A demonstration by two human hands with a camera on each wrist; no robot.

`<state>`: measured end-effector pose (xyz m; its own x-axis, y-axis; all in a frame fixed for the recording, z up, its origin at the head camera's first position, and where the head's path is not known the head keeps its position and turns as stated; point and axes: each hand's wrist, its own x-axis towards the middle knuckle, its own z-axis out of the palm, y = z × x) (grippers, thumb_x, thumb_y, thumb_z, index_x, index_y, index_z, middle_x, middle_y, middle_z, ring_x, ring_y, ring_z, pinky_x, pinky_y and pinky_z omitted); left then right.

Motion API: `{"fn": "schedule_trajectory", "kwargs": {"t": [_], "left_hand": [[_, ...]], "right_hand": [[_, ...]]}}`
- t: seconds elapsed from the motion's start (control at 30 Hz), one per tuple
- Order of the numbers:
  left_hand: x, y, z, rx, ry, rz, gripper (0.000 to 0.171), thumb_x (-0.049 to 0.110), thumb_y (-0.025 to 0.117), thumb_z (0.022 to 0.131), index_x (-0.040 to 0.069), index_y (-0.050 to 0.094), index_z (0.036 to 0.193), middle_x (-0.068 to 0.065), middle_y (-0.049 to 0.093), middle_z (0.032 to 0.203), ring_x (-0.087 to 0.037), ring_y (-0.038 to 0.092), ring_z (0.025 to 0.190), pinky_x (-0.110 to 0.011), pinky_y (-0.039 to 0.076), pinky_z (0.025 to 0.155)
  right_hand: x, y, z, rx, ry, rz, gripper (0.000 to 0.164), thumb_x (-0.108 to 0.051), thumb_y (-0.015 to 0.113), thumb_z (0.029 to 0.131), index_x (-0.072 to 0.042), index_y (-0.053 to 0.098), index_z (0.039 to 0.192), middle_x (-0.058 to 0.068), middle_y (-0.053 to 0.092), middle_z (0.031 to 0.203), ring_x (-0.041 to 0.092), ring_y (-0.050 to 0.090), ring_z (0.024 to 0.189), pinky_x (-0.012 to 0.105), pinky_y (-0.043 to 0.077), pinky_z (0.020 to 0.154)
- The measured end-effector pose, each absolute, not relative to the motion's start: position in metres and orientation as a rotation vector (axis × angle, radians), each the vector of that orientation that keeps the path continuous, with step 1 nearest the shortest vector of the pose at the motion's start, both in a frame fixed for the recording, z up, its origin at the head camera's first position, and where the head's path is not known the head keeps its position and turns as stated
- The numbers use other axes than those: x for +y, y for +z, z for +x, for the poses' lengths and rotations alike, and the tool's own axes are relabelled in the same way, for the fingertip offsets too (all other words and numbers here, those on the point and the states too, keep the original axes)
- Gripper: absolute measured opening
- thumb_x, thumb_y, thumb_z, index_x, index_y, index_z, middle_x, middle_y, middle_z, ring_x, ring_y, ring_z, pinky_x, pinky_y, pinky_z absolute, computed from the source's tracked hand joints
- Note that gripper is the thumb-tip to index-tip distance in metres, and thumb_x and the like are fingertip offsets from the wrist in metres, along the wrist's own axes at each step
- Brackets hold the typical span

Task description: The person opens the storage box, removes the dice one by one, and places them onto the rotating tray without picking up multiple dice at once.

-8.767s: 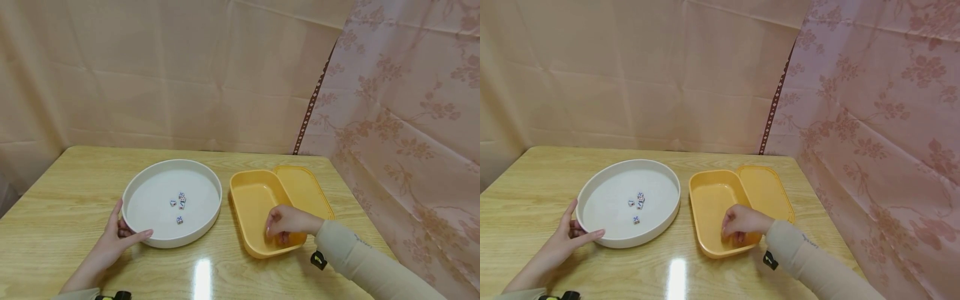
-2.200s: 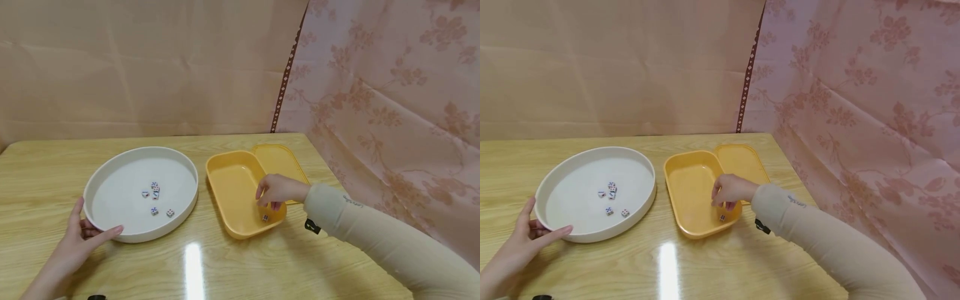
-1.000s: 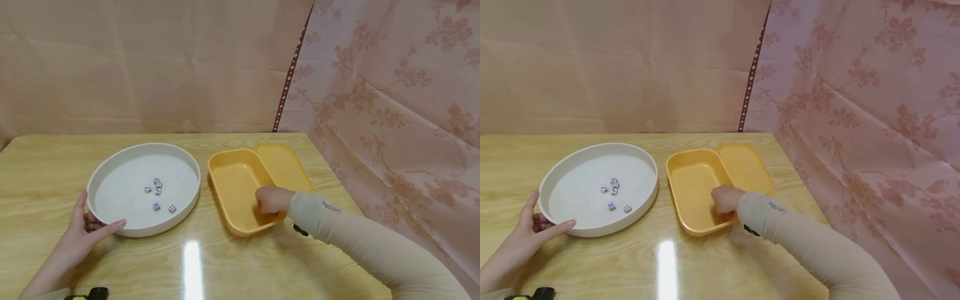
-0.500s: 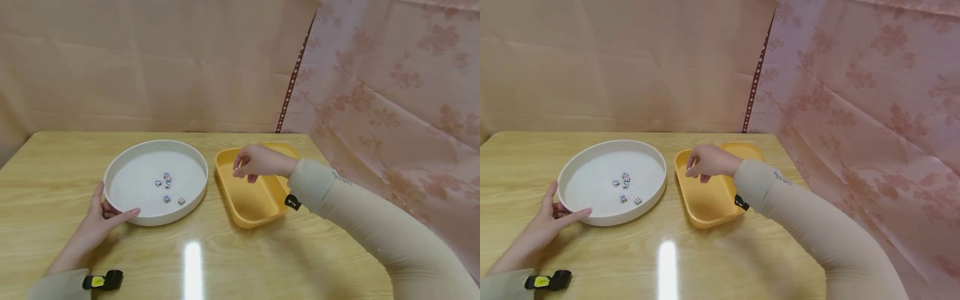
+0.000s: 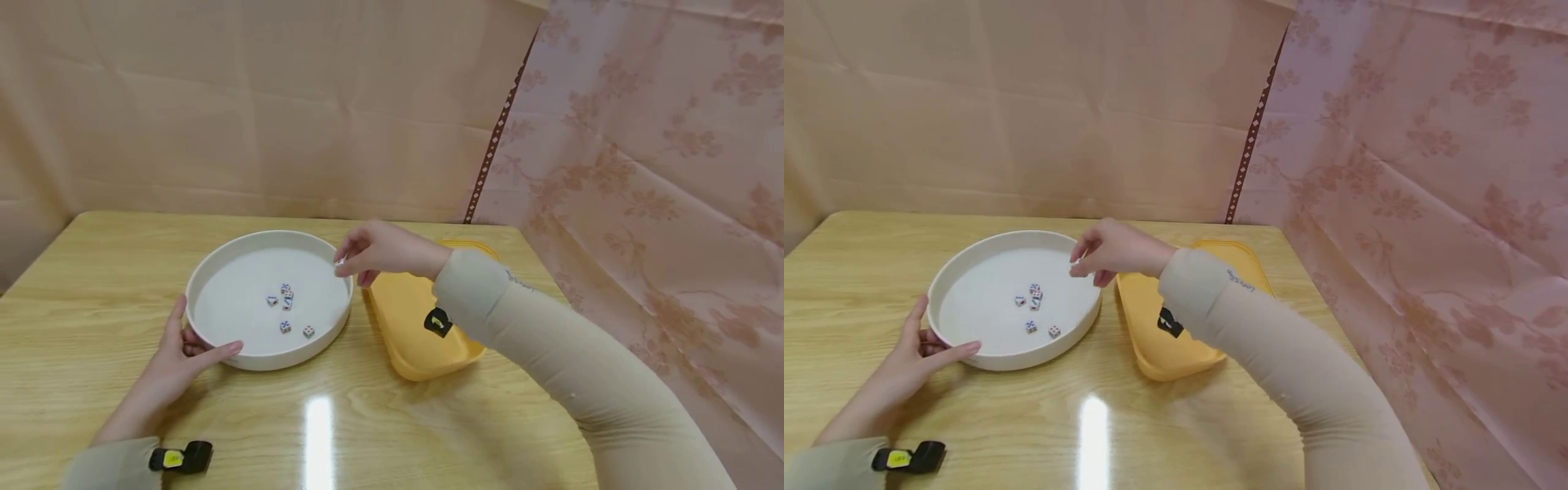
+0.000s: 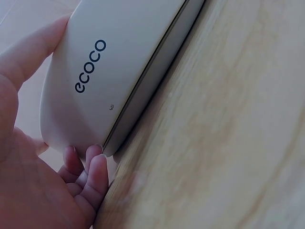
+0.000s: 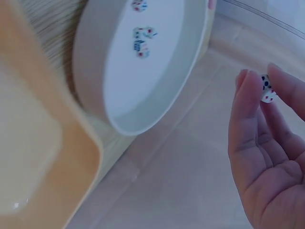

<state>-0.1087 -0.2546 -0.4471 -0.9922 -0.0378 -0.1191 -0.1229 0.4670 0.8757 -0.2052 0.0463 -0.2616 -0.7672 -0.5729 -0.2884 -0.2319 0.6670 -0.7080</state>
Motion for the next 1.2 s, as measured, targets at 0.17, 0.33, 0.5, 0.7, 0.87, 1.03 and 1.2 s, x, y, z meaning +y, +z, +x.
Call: {"fn": "schedule_trajectory", "kwargs": {"t": [0.17,0.33,0.5,0.7,0.87,1.03,1.2], "left_hand": [[-0.253,-0.446,-0.109,2.622,1.57,-0.148,0.121,0.035,0.072,0.091,0.011,-0.03,0.152,-0.012,0.054,0.107,-0.006,0.048,0.083,-0.018,0.039,0.071],[-0.25,-0.445,-0.109,2.622,1.576,-0.142,0.122,0.034,0.073,0.09,0.011,-0.029,0.153,-0.014,0.056,0.109,-0.007,0.049,0.083,-0.018,0.04,0.072],[-0.247,-0.444,-0.107,2.621,1.586,-0.148,0.122,0.033,0.074,0.089,0.011,-0.028,0.153,-0.014,0.055,0.108,-0.007,0.05,0.084,-0.019,0.04,0.072],[-0.245,-0.442,-0.106,2.619,1.567,-0.167,0.122,0.036,0.074,0.089,0.013,-0.027,0.153,-0.013,0.047,0.108,-0.011,0.046,0.087,-0.019,0.039,0.072],[-0.245,-0.442,-0.106,2.614,1.568,-0.195,0.122,0.036,0.074,0.089,0.013,-0.027,0.154,-0.012,0.045,0.108,-0.011,0.045,0.087,-0.019,0.039,0.072],[-0.248,-0.442,-0.106,2.608,1.573,-0.214,0.122,0.036,0.074,0.09,0.013,-0.028,0.153,-0.011,0.044,0.108,-0.011,0.044,0.087,-0.02,0.038,0.072],[-0.253,-0.441,-0.11,2.601,1.577,-0.191,0.122,0.035,0.074,0.09,0.013,-0.028,0.153,-0.011,0.045,0.108,-0.011,0.045,0.087,-0.02,0.038,0.072]], "right_hand": [[0.036,-0.268,-0.213,2.324,-1.061,-0.613,0.021,-0.013,0.072,0.091,-0.002,0.066,0.107,0.006,0.067,0.086,0.015,0.062,0.065,0.033,0.058,0.07],[0.032,-0.277,-0.224,2.289,-1.128,-0.558,0.025,-0.01,0.071,0.091,0.0,0.063,0.113,0.007,0.066,0.09,0.017,0.064,0.07,0.03,0.058,0.071],[0.029,-0.289,-0.235,2.282,-1.199,-0.478,0.027,-0.007,0.07,0.091,0.001,0.062,0.115,0.011,0.067,0.095,0.018,0.065,0.071,0.031,0.058,0.071],[0.032,-0.304,-0.247,2.267,-1.23,-0.399,0.028,-0.005,0.071,0.09,0.001,0.061,0.116,0.017,0.069,0.103,0.018,0.066,0.071,0.03,0.059,0.072],[0.031,-0.312,-0.253,2.249,-1.249,-0.389,0.028,-0.005,0.07,0.09,0.002,0.061,0.116,0.025,0.066,0.116,0.019,0.066,0.072,0.03,0.059,0.072],[0.028,-0.319,-0.258,2.217,-1.278,-0.376,0.029,-0.005,0.071,0.09,0.002,0.061,0.116,0.023,0.068,0.113,0.019,0.065,0.071,0.029,0.058,0.071],[0.022,-0.331,-0.261,2.187,-1.304,-0.321,0.026,-0.004,0.071,0.089,0.001,0.061,0.113,0.016,0.069,0.1,0.016,0.064,0.066,0.025,0.056,0.064]]}}
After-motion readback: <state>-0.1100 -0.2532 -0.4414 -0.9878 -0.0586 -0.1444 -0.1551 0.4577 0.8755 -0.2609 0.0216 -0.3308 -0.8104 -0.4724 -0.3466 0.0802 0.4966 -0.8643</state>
